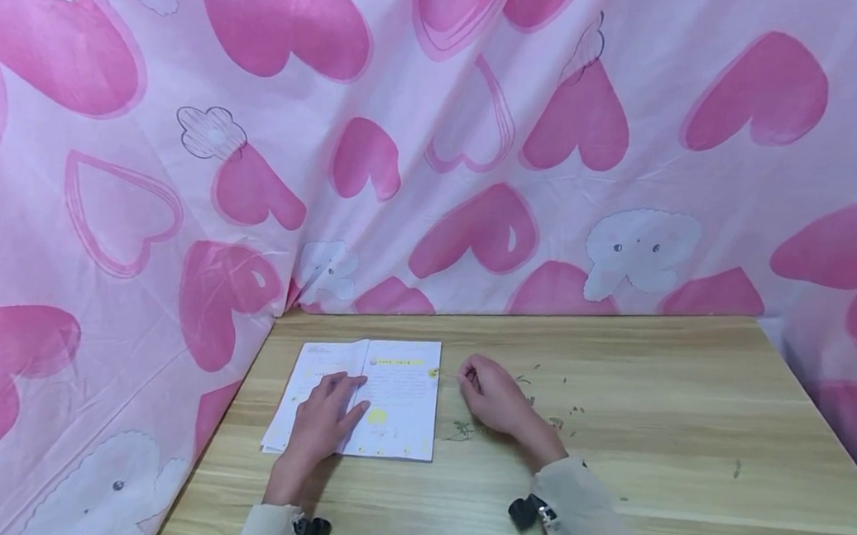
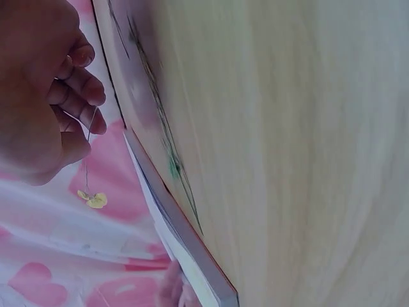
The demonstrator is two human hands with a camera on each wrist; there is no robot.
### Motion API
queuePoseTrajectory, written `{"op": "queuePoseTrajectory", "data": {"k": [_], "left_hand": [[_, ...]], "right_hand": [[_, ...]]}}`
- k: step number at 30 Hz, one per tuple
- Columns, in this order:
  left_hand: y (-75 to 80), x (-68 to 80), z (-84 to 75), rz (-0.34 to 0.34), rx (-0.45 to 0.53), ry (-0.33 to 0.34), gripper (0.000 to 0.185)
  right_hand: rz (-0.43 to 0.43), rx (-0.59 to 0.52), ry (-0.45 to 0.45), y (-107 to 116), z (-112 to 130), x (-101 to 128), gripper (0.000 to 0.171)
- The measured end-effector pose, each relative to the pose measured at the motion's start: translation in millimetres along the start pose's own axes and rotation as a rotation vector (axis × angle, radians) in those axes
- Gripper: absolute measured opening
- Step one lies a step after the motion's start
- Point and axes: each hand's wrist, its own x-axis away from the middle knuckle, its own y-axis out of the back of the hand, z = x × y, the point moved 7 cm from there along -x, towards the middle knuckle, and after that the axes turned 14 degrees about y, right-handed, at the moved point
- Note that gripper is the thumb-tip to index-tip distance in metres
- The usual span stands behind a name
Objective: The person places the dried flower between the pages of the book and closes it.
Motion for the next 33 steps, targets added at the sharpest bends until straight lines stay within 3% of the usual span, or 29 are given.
{"op": "queuePoseTrajectory", "data": {"k": [19,33], "left_hand": [[-1.8,0.7,0.5,-0.001,0.005,-0.002,0.048],[-3.1,-0.1,1.9,0.005,-0.005,0.004,0.049]], "right_hand": [[0.038,-0.074,-0.013,-51,20,-24,0.004],[-0.011,-0.049,-0.064,-64,19,-37,0.005]]}}
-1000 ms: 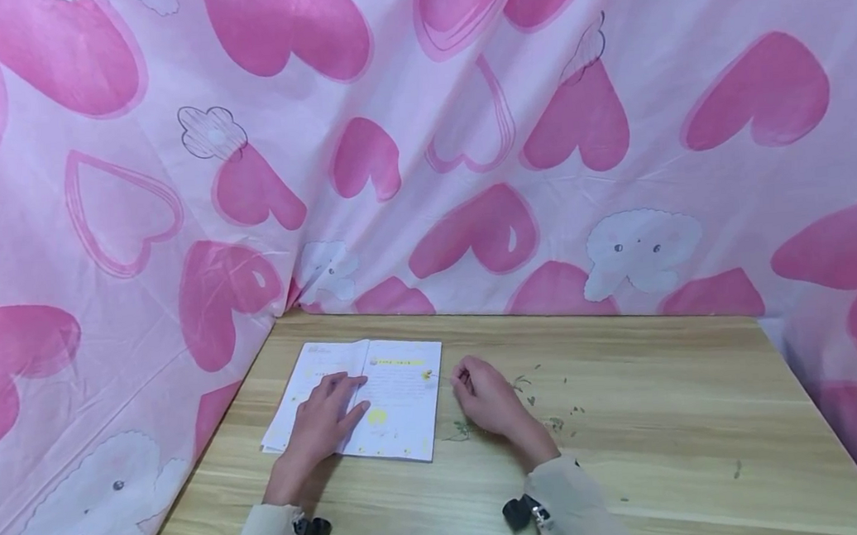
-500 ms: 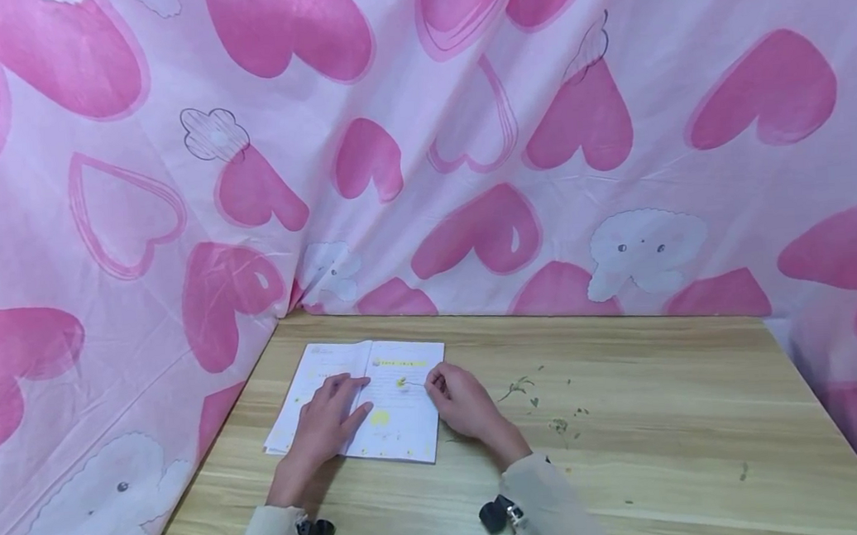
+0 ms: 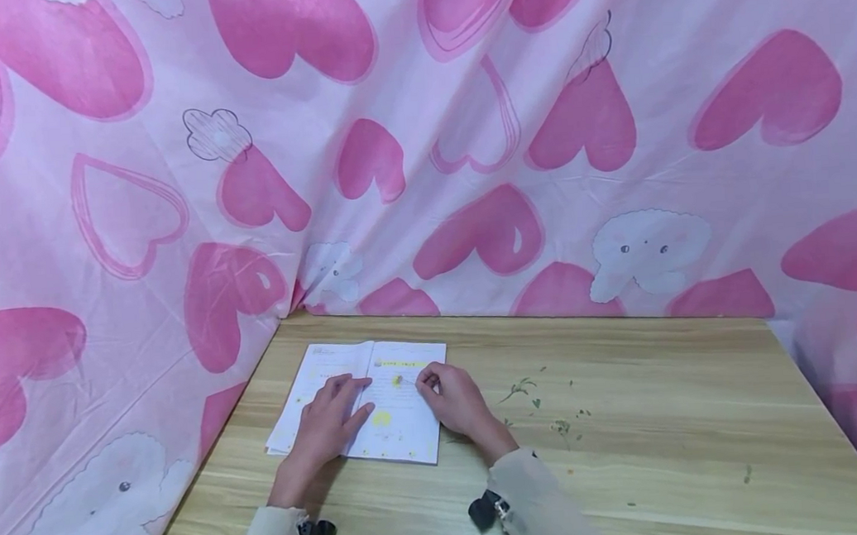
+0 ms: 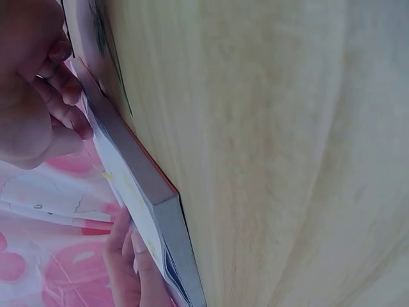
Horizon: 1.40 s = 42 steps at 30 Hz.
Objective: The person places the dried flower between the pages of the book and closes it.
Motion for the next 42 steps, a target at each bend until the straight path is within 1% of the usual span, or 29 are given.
{"op": "queuePoseTrajectory", "data": {"k": [4,8,14,17,20,23,27,29,32,37,40,42], "left_hand": [[-0.9,-0.5,1.1,0.002,0.005,0.002,0.049],[-1.0,-0.3,1.7,0.007,0.004,0.005,0.049],[-3.6,-1.5,2.4,0.022,-0.009,0.017,0.050],[-4.1,-1.6,2.8,0.020,-0.010,0.017,0.050],[-4.6,-1.3,2.0,0.017,-0.010,0.013,0.049],[-4.7,-0.9,1.4,0.019,-0.016,0.011,0.048],[-3.0,-0.7,1.5,0.008,-0.019,0.007,0.048],[-2.7,-0.9,0.7,0.006,-0.020,0.008,0.048],[-2.4,-0.8,0.2,0.008,-0.016,0.009,0.048],[-3.1,-0.3,0.0,0.014,-0.007,0.008,0.048],[-3.8,-0.3,0.3,0.017,-0.012,0.013,0.048],[-4.1,-0.1,0.3,0.021,-0.012,0.017,0.049]], "right_hand": [[-0.035,0.023,0.021,-1,2,-4,0.009],[-0.065,0.038,0.044,-4,6,-9,0.006],[-0.108,0.054,0.043,-8,10,-16,0.005],[-0.084,0.058,0.043,-12,13,-17,0.008],[-0.032,0.060,0.046,-16,15,-16,0.015],[0.007,0.038,0.061,-18,18,-13,0.020],[0.040,-0.009,0.082,-19,18,-10,0.022],[0.053,-0.013,0.091,-17,16,-9,0.022],[0.047,0.021,0.099,-13,12,-8,0.021],[-0.010,0.061,0.082,1,5,-8,0.020],[-0.043,0.072,0.077,11,0,-8,0.024],[-0.054,0.083,0.073,17,-5,-9,0.029]]}}
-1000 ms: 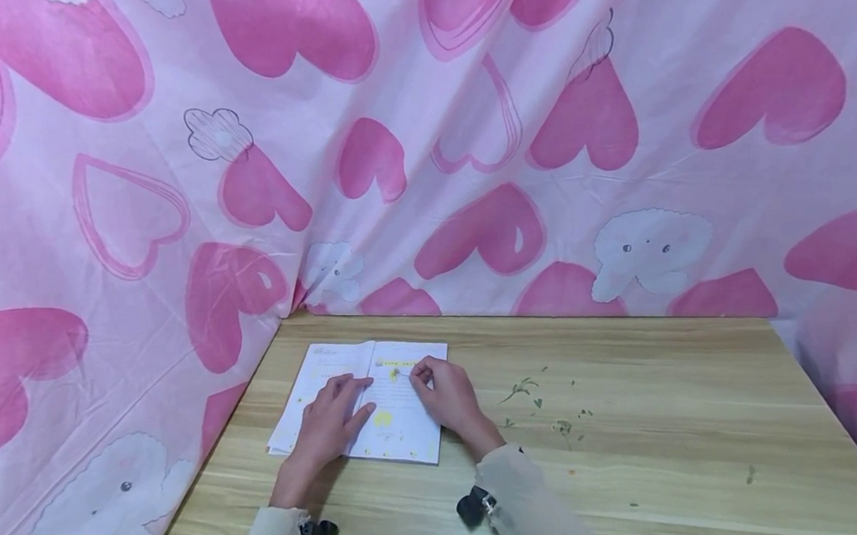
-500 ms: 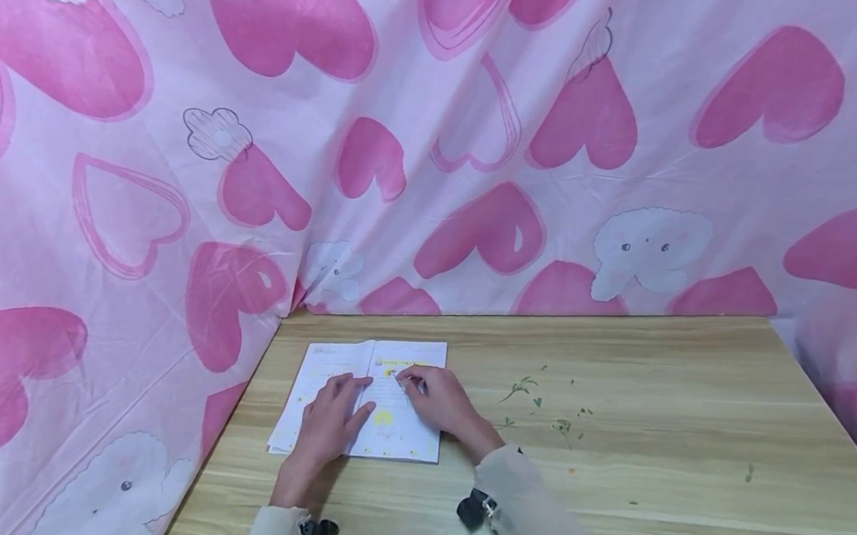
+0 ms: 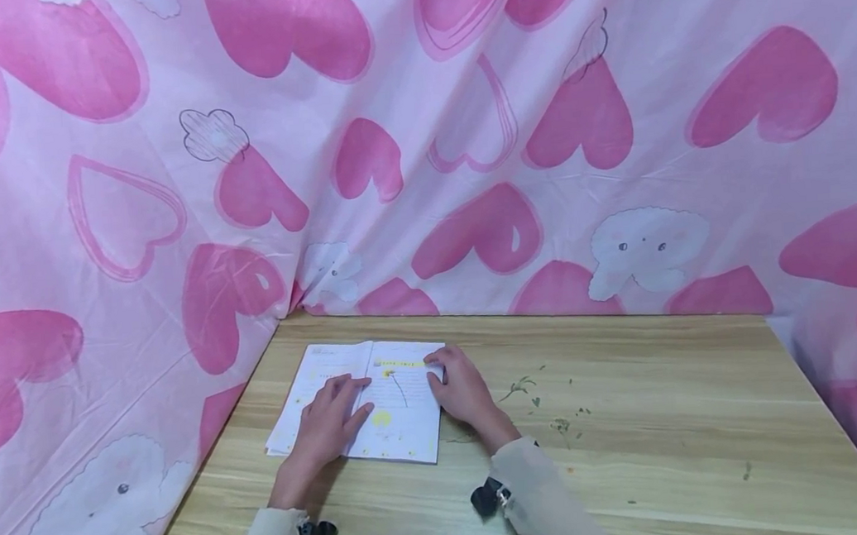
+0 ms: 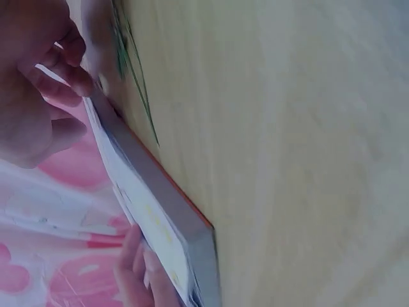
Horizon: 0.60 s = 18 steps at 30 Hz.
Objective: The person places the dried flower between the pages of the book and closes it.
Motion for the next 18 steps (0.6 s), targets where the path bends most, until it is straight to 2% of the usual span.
{"op": "queuePoseTrajectory", "data": {"k": [8,14,18], "left_hand": [[1.5,2.8,0.3,-0.020,0.014,-0.009,0.047],[3.0,6.3,-5.3,-0.056,-0.044,-0.021,0.047],[5.2,10.8,-14.3,-0.138,-0.072,-0.053,0.044]], "right_hand": [[0.065,-0.033,-0.051,5,-16,0,0.061],[0.092,-0.042,-0.069,4,-19,1,0.066],[0.091,-0.048,-0.092,5,-22,2,0.067]]}}
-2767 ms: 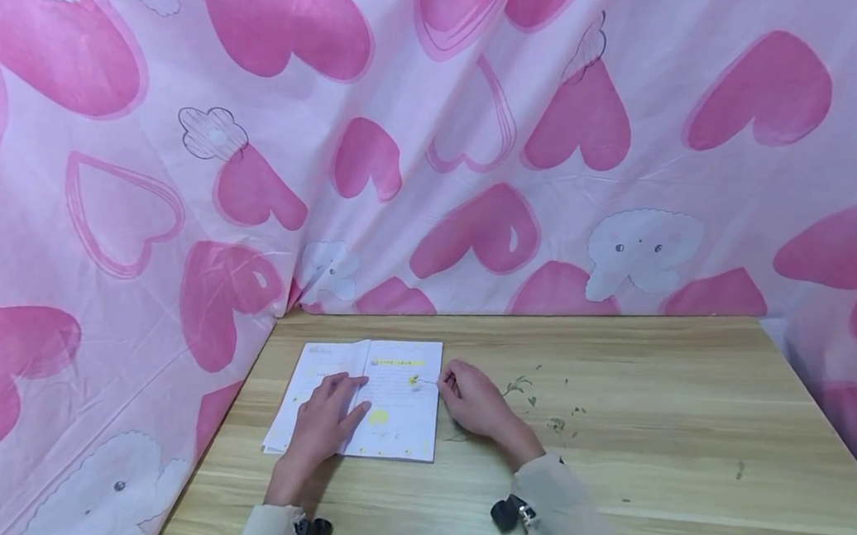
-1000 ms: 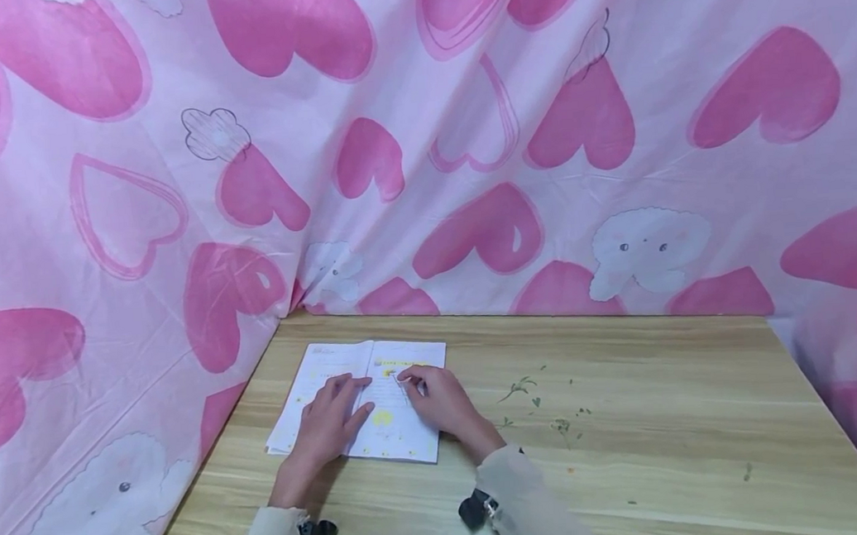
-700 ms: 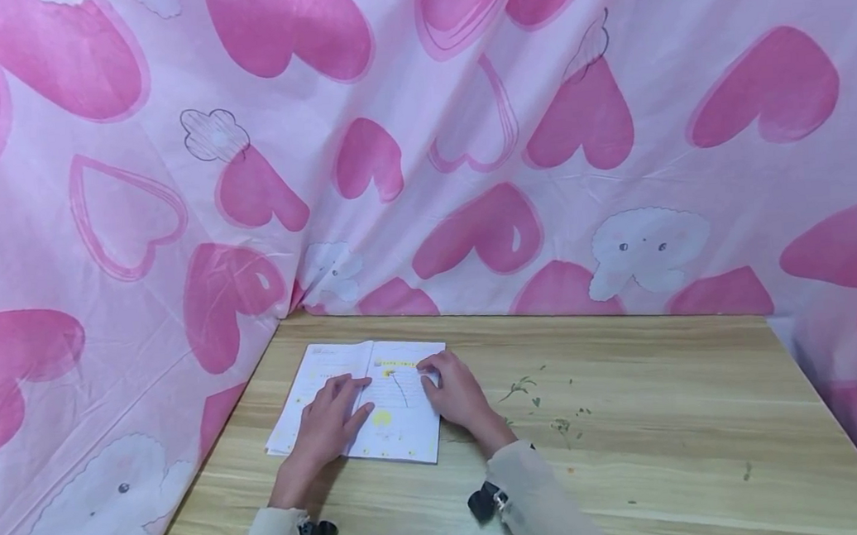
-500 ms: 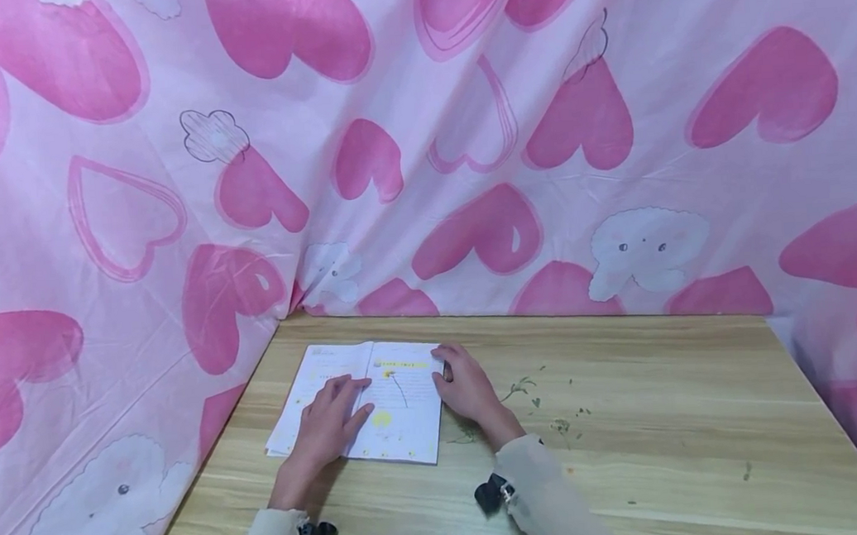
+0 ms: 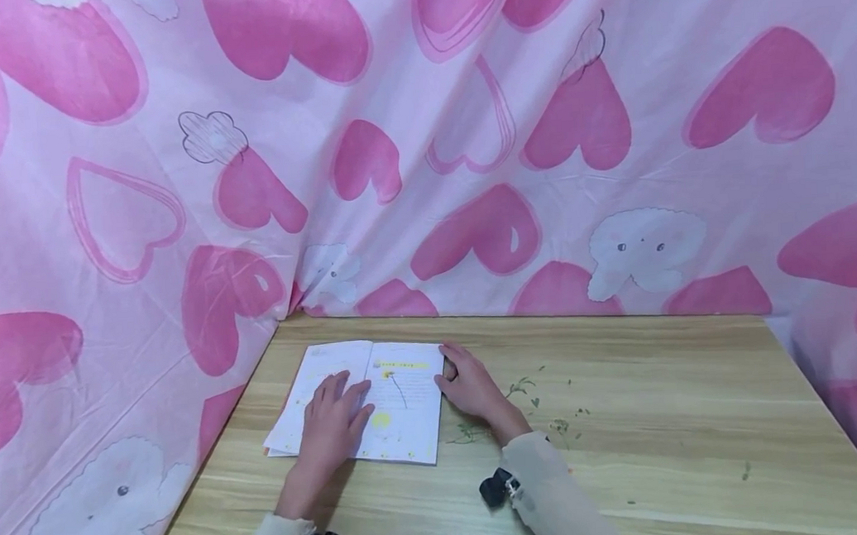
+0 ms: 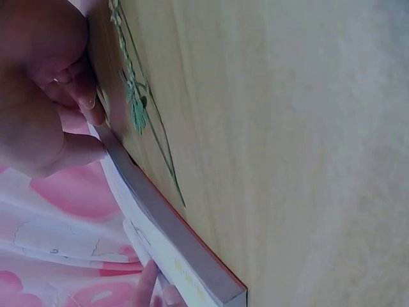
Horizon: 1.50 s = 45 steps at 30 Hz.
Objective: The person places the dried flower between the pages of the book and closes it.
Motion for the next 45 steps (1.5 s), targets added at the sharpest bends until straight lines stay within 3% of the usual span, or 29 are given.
{"op": "queuePoseTrajectory", "data": {"k": [4,8,11,15,19,23,30,36,45], "left_hand": [[5.9,5.2,-14.7,-0.124,0.036,-0.068,0.033],[8.4,14.8,-37.2,-0.206,0.066,-0.198,0.031],[3.8,24.4,-53.8,-0.150,0.110,-0.284,0.028],[-9.4,38.1,-70.1,0.033,0.151,-0.339,0.017],[-15.3,47.9,-78.3,0.110,0.167,-0.386,0.036],[-16.6,48.8,-79.4,0.120,0.185,-0.400,0.047],[-19.2,47.5,-80.1,0.136,0.174,-0.386,0.042],[-15.6,46.7,-81.1,0.068,0.118,-0.395,0.043],[1.8,44.0,-76.4,-0.049,0.138,-0.403,0.060]], "right_hand": [[0.009,-0.014,0.003,1,-2,0,0.068],[0.020,-0.025,0.011,1,-3,0,0.069],[0.026,-0.028,0.004,1,-4,1,0.069],[0.023,-0.020,0.014,2,-2,2,0.069],[0.018,-0.015,0.027,2,1,3,0.068],[0.022,-0.015,0.024,2,1,4,0.068],[0.028,-0.007,0.021,1,-1,5,0.069],[0.019,0.002,0.022,2,-2,5,0.070],[-0.043,-0.004,0.044,5,-4,4,0.058]]}}
